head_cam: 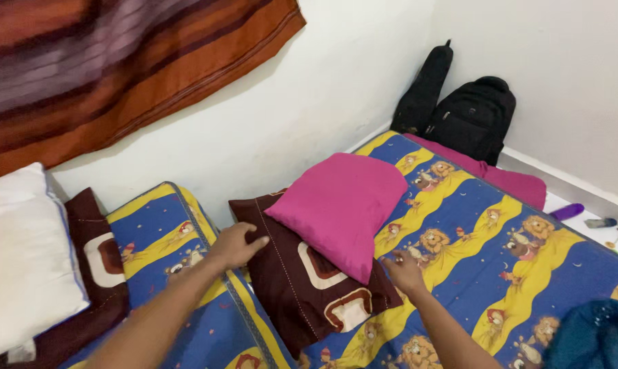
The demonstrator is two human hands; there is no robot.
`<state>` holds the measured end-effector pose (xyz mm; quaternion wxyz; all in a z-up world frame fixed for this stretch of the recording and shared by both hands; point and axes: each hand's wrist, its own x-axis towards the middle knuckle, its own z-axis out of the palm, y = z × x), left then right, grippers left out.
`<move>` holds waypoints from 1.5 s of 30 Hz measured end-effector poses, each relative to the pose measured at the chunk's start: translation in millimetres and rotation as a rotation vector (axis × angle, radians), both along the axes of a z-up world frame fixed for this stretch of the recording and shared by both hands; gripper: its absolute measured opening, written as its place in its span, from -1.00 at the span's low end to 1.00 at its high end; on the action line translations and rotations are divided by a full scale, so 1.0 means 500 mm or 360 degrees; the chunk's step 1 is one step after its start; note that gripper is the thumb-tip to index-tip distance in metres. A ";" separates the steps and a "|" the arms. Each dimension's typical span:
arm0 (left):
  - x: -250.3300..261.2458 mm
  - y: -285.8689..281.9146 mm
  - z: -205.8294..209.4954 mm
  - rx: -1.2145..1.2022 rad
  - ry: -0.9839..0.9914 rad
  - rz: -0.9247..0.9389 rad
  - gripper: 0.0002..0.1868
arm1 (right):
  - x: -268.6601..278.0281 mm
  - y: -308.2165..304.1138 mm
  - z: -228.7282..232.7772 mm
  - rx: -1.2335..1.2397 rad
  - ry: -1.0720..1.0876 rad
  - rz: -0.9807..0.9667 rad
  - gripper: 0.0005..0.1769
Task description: The person arranges several pillows on a mattress, then unfolds and folds a dark blue towel with white text and star patterns. The person stacks the folded towel on top of the arranged pillows.
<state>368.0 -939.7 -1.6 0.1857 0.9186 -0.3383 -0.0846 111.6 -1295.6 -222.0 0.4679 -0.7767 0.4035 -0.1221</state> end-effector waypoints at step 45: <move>0.096 0.644 0.458 -0.2223 0.0342 -0.0042 -0.48 | 0.551 0.565 0.504 0.1809 -0.1057 0.0855 -0.35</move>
